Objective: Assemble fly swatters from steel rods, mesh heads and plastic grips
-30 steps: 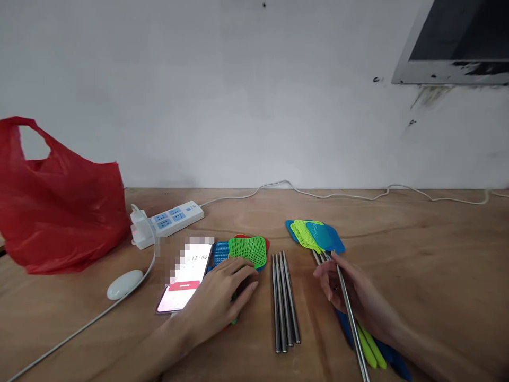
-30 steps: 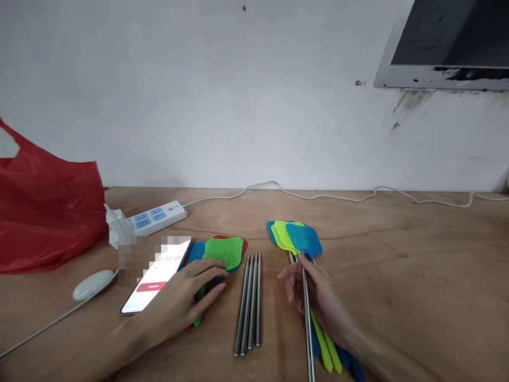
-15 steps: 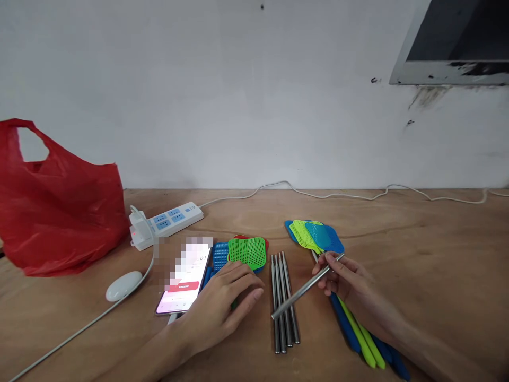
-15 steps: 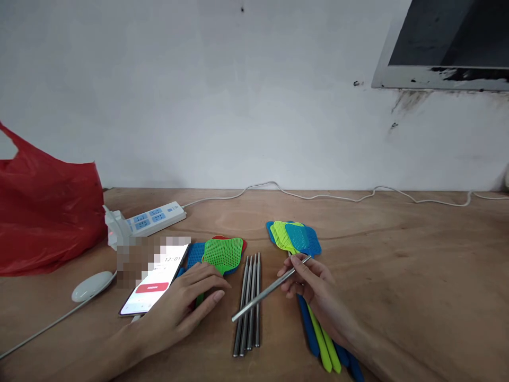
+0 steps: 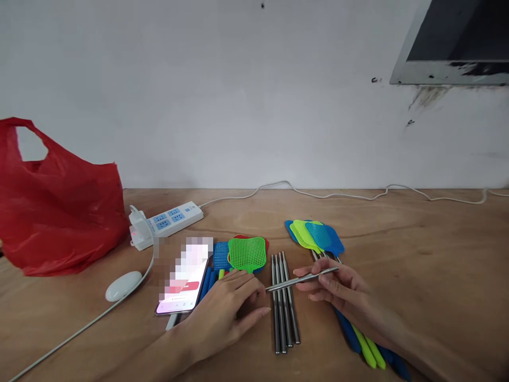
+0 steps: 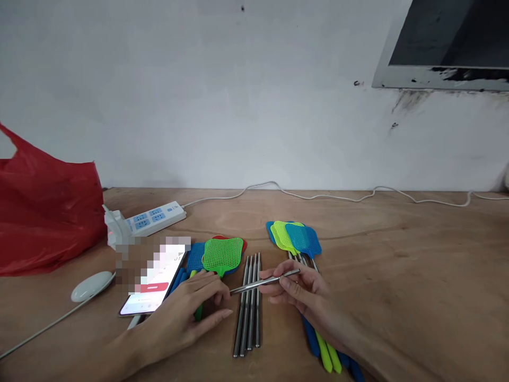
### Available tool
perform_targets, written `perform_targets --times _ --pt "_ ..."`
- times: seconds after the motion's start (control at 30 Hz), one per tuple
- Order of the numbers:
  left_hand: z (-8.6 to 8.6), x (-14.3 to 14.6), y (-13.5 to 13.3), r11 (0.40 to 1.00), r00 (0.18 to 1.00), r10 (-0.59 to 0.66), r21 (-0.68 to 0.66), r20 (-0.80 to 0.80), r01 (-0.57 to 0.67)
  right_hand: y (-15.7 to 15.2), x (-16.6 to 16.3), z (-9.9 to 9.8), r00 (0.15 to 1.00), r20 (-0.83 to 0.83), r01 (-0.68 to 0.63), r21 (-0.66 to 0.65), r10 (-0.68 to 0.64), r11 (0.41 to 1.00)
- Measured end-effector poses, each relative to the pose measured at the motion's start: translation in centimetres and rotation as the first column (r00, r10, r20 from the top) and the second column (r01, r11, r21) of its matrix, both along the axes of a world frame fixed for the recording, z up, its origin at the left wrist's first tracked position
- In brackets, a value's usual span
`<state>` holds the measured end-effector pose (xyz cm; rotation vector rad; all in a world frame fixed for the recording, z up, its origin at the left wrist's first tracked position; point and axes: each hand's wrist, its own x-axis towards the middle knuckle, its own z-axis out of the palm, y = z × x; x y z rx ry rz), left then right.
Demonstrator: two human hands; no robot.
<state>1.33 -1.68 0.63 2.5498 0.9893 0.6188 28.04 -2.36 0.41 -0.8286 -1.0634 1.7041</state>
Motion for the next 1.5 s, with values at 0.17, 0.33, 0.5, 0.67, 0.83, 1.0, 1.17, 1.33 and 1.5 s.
perform_targets --times 0.17,0.33,0.5,0.67,0.83,1.0,1.17,1.33,1.5 --pt "-0.3 0.0 -0.4 0.998 0.998 0.063 0.029 0.017 -0.063 -0.2 -0.1 0.1 0.998 -0.034 -0.05 0.005 0.05 0.999" --pt "-0.4 0.0 -0.3 1.0 1.0 0.007 0.026 0.016 -0.008 -0.2 -0.2 0.1 0.999 0.005 -0.043 0.008 0.043 0.999" --pt "-0.2 -0.1 -0.4 0.999 1.0 0.003 0.047 0.006 -0.004 0.3 -0.2 -0.8 0.98 0.192 0.024 0.158 -0.055 0.987" --pt "-0.2 -0.3 -0.6 0.994 0.999 0.029 0.109 -0.034 -0.025 0.5 -0.2 -1.5 0.915 0.354 0.103 0.262 -0.195 0.959" --pt "-0.4 -0.3 -0.5 0.99 0.997 0.022 0.14 -0.074 -0.012 0.3 0.0 -1.5 0.871 0.465 0.042 0.248 -0.157 0.968" --pt "-0.4 -0.3 -0.6 0.99 0.996 0.003 0.143 -0.086 0.01 0.3 0.1 -0.9 0.89 0.453 -0.011 0.141 -0.055 0.99" --pt "-0.5 -0.1 -0.8 0.99 0.992 -0.019 0.135 -0.124 0.035 0.1 -0.3 -0.1 0.914 0.402 0.002 0.105 -0.044 0.994" --pt "-0.9 0.2 -0.8 0.982 0.989 -0.023 0.182 -0.148 0.05 -0.2 -0.6 0.2 0.896 0.443 0.003 0.096 -0.045 0.995" --pt "-0.9 0.2 -0.7 0.974 0.988 -0.013 0.221 -0.156 0.048 -0.3 -0.5 -0.7 0.914 0.378 0.117 0.096 -0.145 0.988"
